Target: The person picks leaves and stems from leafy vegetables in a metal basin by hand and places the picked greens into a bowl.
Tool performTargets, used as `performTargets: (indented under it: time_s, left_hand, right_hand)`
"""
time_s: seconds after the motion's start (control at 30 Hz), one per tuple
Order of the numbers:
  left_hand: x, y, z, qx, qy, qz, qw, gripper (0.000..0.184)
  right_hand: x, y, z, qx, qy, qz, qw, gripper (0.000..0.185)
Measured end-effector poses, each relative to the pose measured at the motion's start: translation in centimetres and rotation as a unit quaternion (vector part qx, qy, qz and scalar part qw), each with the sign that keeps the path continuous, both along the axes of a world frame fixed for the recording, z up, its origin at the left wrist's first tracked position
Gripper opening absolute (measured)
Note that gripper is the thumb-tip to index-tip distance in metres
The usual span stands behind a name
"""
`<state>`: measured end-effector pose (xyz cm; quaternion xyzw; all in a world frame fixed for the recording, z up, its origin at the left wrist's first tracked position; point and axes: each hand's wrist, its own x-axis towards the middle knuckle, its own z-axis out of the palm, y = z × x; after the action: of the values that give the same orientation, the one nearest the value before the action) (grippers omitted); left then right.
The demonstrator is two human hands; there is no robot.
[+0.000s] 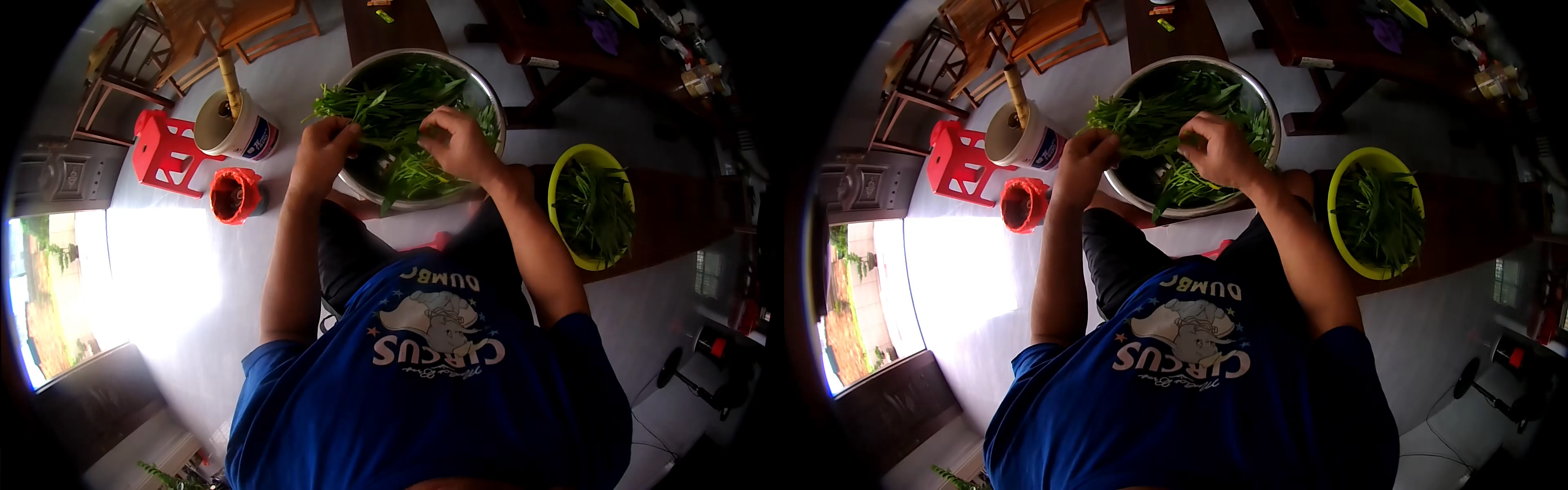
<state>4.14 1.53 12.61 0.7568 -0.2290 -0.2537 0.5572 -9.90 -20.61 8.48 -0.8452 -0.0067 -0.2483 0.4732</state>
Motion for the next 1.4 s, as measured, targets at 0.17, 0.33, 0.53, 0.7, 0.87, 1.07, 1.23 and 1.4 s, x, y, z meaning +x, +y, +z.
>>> performTargets:
  time_s: [0.17,0.33,0.53,0.7,0.87,1.07,1.23,1.4]
  left_hand:
    - [0.5,-0.1,-1.0,-0.042,0.101,0.020,0.994,0.027]
    - [0.0,-0.9,-2.7,-0.039,-0.097,0.131,0.986,0.027]
    - [-2.0,-2.0,-0.2,-0.012,-0.368,-0.035,0.929,0.030]
    - [-2.5,-3.2,-2.5,0.026,-0.310,-0.062,0.948,0.025]
    - [-2.3,-2.9,-4.3,0.072,-0.160,0.000,0.985,0.026]
    - [-1.8,-2.3,-5.2,0.047,0.065,0.020,0.997,0.026]
    - [-2.4,-2.6,-6.4,0.003,0.087,0.027,0.996,0.024]
    - [-2.9,-2.6,-7.1,-0.004,-0.002,0.010,1.000,0.028]
  right_hand:
    - [0.2,0.4,-1.0,-0.128,-0.030,-0.016,0.991,0.018]
    - [0.6,-0.2,-0.3,-0.159,-0.029,-0.013,0.987,0.016]
    - [1.6,-0.4,0.3,-0.174,-0.027,0.004,0.984,0.013]
    - [2.2,0.3,0.3,-0.187,-0.086,-0.020,0.978,0.015]
    - [1.5,-0.4,-0.5,-0.156,-0.103,-0.092,0.978,0.017]
    - [0.1,-1.4,-2.2,-0.099,-0.031,-0.102,0.989,0.014]
    - [0.1,-1.3,-2.3,-0.145,-0.086,-0.144,0.975,0.015]
    - [-0.1,-0.7,-0.9,-0.181,-0.117,-0.144,0.966,0.015]
